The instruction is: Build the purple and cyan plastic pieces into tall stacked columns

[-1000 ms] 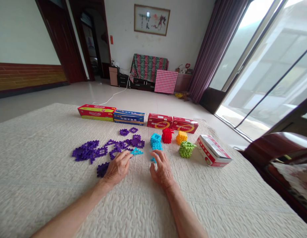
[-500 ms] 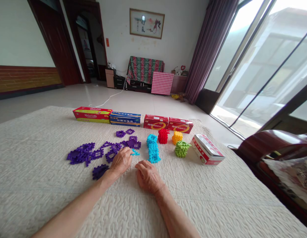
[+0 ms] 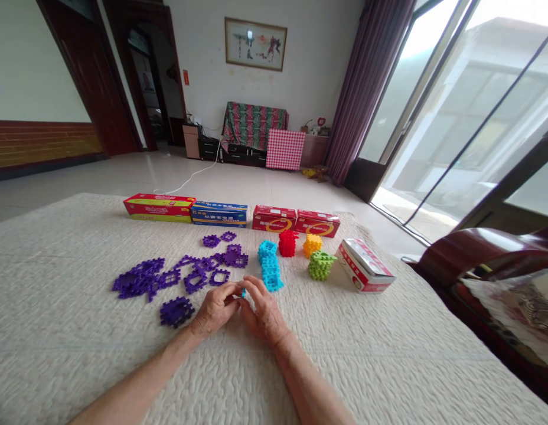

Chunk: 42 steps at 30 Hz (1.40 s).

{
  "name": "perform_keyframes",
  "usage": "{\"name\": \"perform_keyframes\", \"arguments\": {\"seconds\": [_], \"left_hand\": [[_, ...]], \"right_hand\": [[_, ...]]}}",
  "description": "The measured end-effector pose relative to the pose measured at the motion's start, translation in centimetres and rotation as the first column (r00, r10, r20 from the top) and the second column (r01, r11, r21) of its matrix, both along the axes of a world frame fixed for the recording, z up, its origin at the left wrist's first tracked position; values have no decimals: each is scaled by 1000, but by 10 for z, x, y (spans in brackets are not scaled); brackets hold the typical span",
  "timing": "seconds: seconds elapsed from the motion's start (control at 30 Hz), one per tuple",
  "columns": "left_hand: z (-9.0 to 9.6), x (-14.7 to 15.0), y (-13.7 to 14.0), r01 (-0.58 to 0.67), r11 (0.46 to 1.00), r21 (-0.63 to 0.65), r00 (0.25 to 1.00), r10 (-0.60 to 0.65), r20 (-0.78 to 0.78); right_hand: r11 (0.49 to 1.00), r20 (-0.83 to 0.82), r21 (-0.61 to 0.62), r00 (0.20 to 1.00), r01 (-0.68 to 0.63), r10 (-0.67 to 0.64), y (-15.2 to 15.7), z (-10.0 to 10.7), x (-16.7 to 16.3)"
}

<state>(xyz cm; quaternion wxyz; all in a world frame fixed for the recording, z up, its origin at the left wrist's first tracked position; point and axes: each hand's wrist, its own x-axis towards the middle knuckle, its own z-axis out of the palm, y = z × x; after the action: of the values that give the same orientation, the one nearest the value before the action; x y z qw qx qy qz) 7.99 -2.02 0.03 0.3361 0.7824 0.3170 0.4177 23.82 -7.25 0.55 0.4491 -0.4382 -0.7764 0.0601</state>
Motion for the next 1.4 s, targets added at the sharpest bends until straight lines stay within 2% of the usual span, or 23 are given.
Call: {"name": "perform_keyframes", "arguments": {"seconds": [0.17, 0.33, 0.43, 0.7, 0.87, 0.93, 1.03, 1.17, 1.27, 1.4], "left_hand": [[-2, -4, 1, 43, 999, 33, 999, -43, -12], [5, -1, -3, 47, 999, -15, 999, -48, -16], [9, -1, -5, 81, 996, 21, 996, -80, -47], [13, -5, -1, 0, 1000, -4, 998, -1, -68], [11, -5, 2, -16, 1000, -9, 998, 15, -64], [10, -5, 2, -9, 999, -54, 999, 7, -48], [6, -5, 4, 16, 989, -149, 1000, -15, 10], [2, -4, 5, 9, 985, -174, 1000, -3, 31], [1, -3, 6, -2, 984, -178, 1000, 7, 29], [1, -3, 6, 0, 982, -188, 999, 6, 34]], "right_hand": [[1000, -2, -8, 1000, 13, -13, -2, 5, -3], [992, -64, 37, 991, 121, -119, 1, 5, 0], [996, -26, -7, 996, 90, -90, 2, 1, 2], [994, 27, -107, 999, -37, 40, 1, -1, 2], [993, 32, -106, 998, -53, 57, -1, 1, 1], [996, 40, -87, 999, -22, 25, 1, 0, 2], [992, 26, -14, 992, 126, -126, 4, -3, 9], [944, 27, 59, 945, 324, -326, 7, -4, 29], [922, 74, 78, 920, 378, -384, 8, -5, 42], [924, 125, 81, 916, 373, -381, 9, -7, 47]]}}
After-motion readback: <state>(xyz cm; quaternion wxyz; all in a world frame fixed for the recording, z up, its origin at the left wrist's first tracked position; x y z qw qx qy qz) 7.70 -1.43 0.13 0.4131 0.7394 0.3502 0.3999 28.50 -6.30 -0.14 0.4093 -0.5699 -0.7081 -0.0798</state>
